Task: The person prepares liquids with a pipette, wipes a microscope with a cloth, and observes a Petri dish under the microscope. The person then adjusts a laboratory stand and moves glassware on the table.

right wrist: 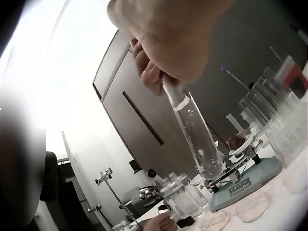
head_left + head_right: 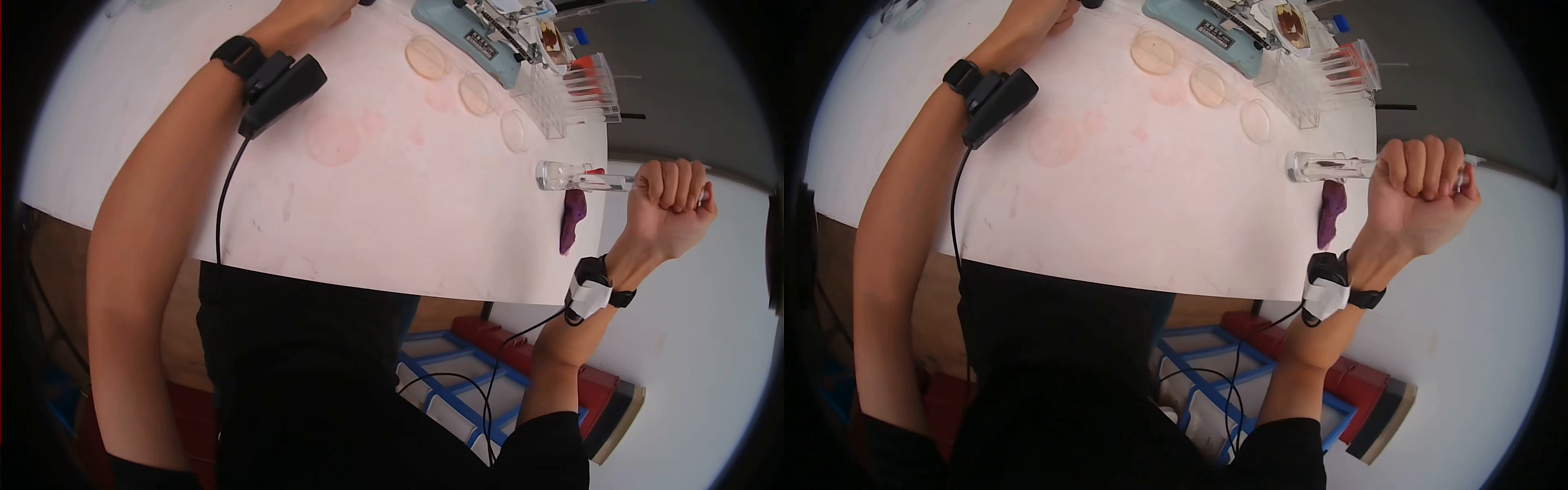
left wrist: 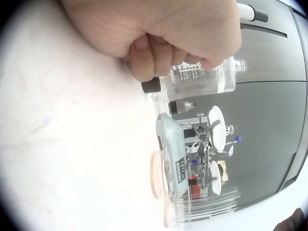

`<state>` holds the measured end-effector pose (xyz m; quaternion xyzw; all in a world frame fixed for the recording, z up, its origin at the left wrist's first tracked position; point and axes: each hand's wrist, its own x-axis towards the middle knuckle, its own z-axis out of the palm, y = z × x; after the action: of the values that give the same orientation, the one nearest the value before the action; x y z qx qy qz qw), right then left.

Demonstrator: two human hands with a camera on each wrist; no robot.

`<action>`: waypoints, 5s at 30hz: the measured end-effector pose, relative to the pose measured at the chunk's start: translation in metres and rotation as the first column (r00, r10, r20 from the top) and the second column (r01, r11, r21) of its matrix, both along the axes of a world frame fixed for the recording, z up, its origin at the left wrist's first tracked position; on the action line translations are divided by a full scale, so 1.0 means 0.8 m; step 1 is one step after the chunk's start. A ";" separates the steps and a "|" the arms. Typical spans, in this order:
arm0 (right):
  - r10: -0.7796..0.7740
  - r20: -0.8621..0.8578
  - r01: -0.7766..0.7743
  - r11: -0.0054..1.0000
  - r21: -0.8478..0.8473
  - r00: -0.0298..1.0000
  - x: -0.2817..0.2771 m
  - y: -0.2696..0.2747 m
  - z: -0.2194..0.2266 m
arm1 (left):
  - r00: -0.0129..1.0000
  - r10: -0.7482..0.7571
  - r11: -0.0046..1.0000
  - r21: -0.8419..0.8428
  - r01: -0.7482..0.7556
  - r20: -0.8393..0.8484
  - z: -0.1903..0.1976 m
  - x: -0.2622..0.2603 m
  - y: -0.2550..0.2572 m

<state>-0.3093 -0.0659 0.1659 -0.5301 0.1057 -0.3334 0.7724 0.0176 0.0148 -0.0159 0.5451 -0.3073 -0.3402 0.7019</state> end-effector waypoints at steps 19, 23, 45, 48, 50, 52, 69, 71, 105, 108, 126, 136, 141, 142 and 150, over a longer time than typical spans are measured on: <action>-0.017 0.052 0.014 0.998 0.061 0.999 0.004 -0.008 0.000 | 1.000 -0.009 1.000 -0.019 0.009 -0.023 -0.005 0.003 -0.004; -0.013 0.112 -0.002 0.991 0.131 0.994 0.010 -0.008 -0.005 | 0.999 -0.014 1.000 0.001 0.014 -0.048 0.001 0.002 -0.002; 0.171 0.366 -0.203 0.978 0.050 0.915 0.013 -0.012 0.007 | 0.999 0.005 1.000 0.015 -0.006 0.042 -0.005 0.005 -0.004; 0.065 0.014 -0.066 0.996 0.064 0.998 0.025 0.007 -0.025 | 0.998 -0.027 0.999 0.020 0.026 0.065 -0.002 0.004 -0.006; 0.112 0.199 -0.118 0.993 0.019 0.974 0.006 -0.020 0.000 | 0.997 -0.001 0.999 0.050 -0.002 0.078 0.000 0.004 -0.006; 0.118 0.155 -0.119 0.993 0.000 0.981 0.006 -0.022 0.003 | 0.996 0.022 0.998 0.056 -0.027 0.089 0.002 0.001 -0.004; 0.088 0.254 -0.110 0.991 0.071 0.963 0.009 -0.018 0.001 | 0.996 0.012 0.997 0.068 -0.018 0.089 -0.002 0.003 -0.010; 0.083 0.087 -0.088 0.995 0.056 0.993 0.010 -0.015 -0.015 | 0.998 0.010 0.999 0.051 -0.013 0.064 -0.001 0.004 -0.006; -0.083 0.085 0.079 0.995 0.058 0.993 -0.009 -0.034 -0.023 | 0.999 -0.022 0.999 0.035 0.021 0.028 -0.004 0.003 -0.006; -0.080 0.074 0.076 0.995 0.063 0.994 -0.007 -0.035 -0.022 | 0.999 -0.020 0.999 0.034 0.020 0.026 -0.005 0.003 -0.006; -0.027 -0.130 0.022 0.999 -0.041 0.991 -0.010 -0.081 -0.042 | 0.998 -0.010 1.000 0.000 0.010 0.068 -0.009 0.004 -0.007; 0.020 -0.186 -0.028 0.999 -0.040 0.982 -0.013 -0.065 -0.044 | 0.996 0.029 0.997 0.065 -0.035 0.082 0.001 -0.001 -0.003; 0.154 -0.195 -0.161 0.987 -0.025 0.969 -0.015 -0.062 -0.046 | 0.998 -0.021 1.000 0.002 0.021 0.054 -0.007 0.005 -0.005; 0.191 -0.202 -0.201 0.979 -0.031 0.961 -0.015 -0.062 -0.047 | 0.999 -0.029 1.000 -0.008 0.030 0.043 -0.009 0.006 -0.007; 0.215 -0.176 -0.224 0.974 -0.033 0.961 -0.011 -0.055 -0.048 | 0.999 -0.014 1.000 0.021 0.013 0.043 -0.009 0.006 -0.013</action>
<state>-0.3185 -0.1096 0.1272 -0.5852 0.1036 -0.2015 0.7786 0.0224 0.0042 -0.0234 0.5574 -0.3225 -0.3363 0.6872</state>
